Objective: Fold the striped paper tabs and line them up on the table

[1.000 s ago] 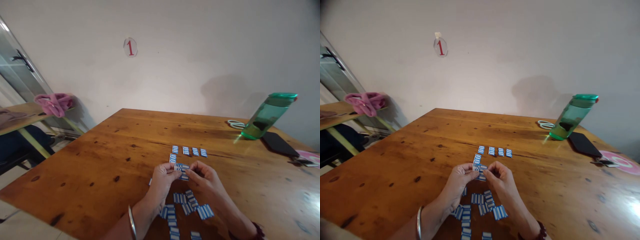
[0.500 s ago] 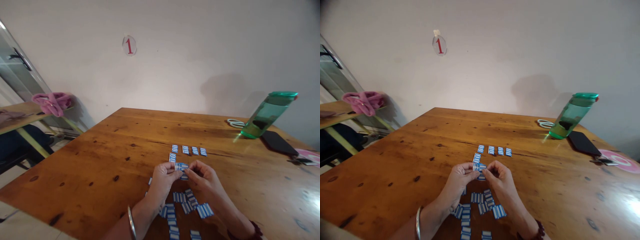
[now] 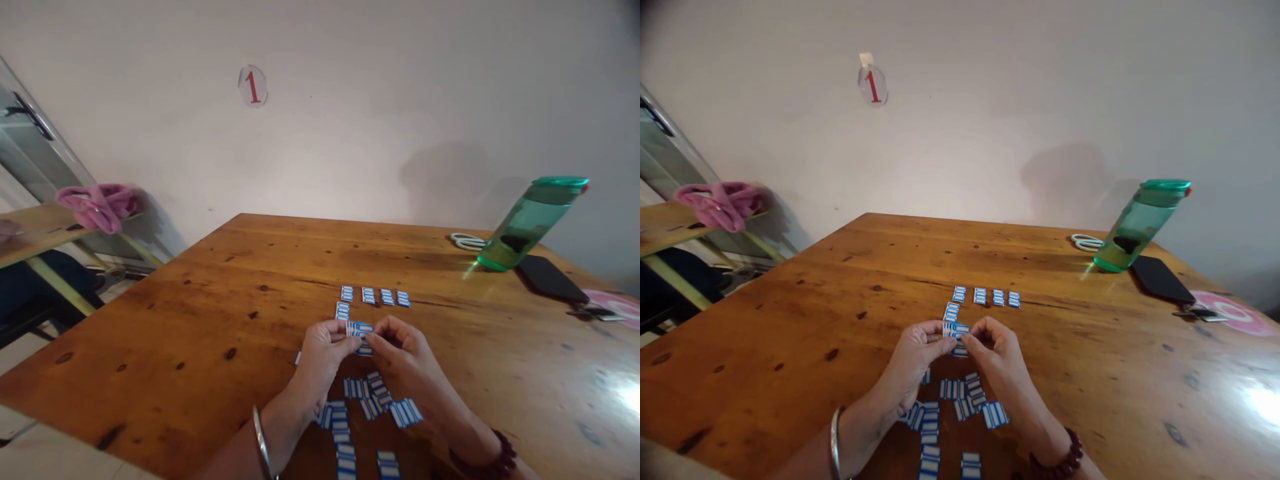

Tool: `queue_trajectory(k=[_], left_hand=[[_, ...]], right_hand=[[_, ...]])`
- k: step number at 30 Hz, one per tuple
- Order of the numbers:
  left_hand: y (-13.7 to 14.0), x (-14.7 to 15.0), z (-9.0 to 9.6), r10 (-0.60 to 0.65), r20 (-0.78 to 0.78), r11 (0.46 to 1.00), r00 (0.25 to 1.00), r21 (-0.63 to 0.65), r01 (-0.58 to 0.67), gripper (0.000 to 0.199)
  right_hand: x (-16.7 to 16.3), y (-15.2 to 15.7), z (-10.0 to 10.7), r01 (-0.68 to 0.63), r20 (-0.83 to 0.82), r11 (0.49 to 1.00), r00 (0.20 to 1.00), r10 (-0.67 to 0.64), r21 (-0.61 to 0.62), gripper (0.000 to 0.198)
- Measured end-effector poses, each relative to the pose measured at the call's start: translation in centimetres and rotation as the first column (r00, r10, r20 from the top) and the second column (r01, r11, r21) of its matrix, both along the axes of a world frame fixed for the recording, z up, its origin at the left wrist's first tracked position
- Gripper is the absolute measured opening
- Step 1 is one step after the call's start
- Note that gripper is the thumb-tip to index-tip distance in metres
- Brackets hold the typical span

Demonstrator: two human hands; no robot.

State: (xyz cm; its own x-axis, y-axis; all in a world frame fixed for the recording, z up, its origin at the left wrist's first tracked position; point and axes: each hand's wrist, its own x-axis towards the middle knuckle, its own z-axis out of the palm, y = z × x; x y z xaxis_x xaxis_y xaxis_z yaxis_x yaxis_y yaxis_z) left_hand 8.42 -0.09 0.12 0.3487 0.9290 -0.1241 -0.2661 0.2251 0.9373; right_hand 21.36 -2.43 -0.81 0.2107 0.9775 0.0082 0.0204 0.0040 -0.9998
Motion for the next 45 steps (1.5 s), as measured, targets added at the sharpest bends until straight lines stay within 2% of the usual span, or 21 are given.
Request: queue_trajectory(k=[11, 14, 17, 20, 23, 27, 29, 31, 34, 36, 40, 42, 45], left_hand=[[0.2, -0.2, -0.1, -0.009, 0.076, 0.996, 0.997, -0.084, 0.015, 0.018], [0.7, -0.8, 0.3, 0.066, 0.094, 0.993, 0.993, -0.104, -0.056, 0.019], [1.4, -1.6, 0.7, 0.184, 0.133, 0.981, 0.974, -0.080, -0.175, 0.017], [1.7, -2.2, 0.9, 0.247, 0.161, 0.968, 0.955, -0.080, -0.237, 0.018], [1.8, -2.2, 0.9, 0.254, 0.166, 0.966, 0.953, -0.093, -0.242, 0.020], [1.7, -2.1, 0.8, 0.235, 0.165, 0.970, 0.958, -0.100, -0.221, 0.021], [1.7, -2.1, 0.7, 0.229, 0.168, 0.971, 0.959, -0.105, -0.214, 0.021], [1.7, -2.2, 0.7, 0.224, 0.177, 0.972, 0.958, -0.106, -0.208, 0.020], [1.8, -2.3, 0.7, 0.220, 0.190, 0.974, 0.957, -0.102, -0.203, 0.020], [1.8, -2.3, 0.8, 0.221, 0.190, 0.973, 0.957, -0.107, -0.203, 0.020], [1.7, -2.4, 0.9, 0.220, 0.196, 0.973, 0.956, -0.119, -0.200, 0.018], [1.7, -2.4, 0.9, 0.219, 0.208, 0.973, 0.953, -0.118, -0.198, 0.017], [1.7, -2.3, 0.9, 0.219, 0.226, 0.973, 0.949, -0.119, -0.197, 0.017]], right_hand=[[0.1, -0.3, 0.7, -0.029, -0.099, 1.000, 0.995, 0.028, -0.010, 0.033], [0.4, -0.2, 0.7, -0.021, -0.103, 1.000, 0.994, 0.020, -0.004, 0.030], [0.5, 0.0, 0.1, -0.099, -0.028, 0.994, 0.995, 0.098, -0.037, 0.027], [0.2, 0.0, -0.6, -0.175, 0.157, 0.983, 0.971, 0.182, -0.055, 0.015], [0.2, -0.2, -0.9, -0.209, 0.392, 0.977, 0.897, 0.203, -0.027, 0.003], [1.3, -0.7, -0.2, -0.264, 0.652, 0.965, 0.730, 0.202, -0.004, 0.013], [2.1, -1.0, 0.4, -0.285, 0.740, 0.958, 0.638, 0.215, -0.033, 0.016], [2.8, -1.4, 1.1, -0.315, 0.781, 0.944, 0.565, 0.266, -0.094, 0.017], [3.5, -2.2, 1.5, -0.344, 0.799, 0.934, 0.534, 0.276, -0.093, 0.017], [3.7, -3.0, 1.2, -0.350, 0.822, 0.932, 0.501, 0.271, -0.094, 0.017], [4.0, -4.7, 0.2, -0.336, 0.889, 0.932, 0.373, 0.265, -0.136, 0.019], [4.0, -5.3, -0.1, -0.306, 0.909, 0.933, 0.304, 0.284, -0.189, 0.023], [4.0, -5.6, -0.4, -0.299, 0.910, 0.917, 0.237, 0.340, -0.264, 0.018]])
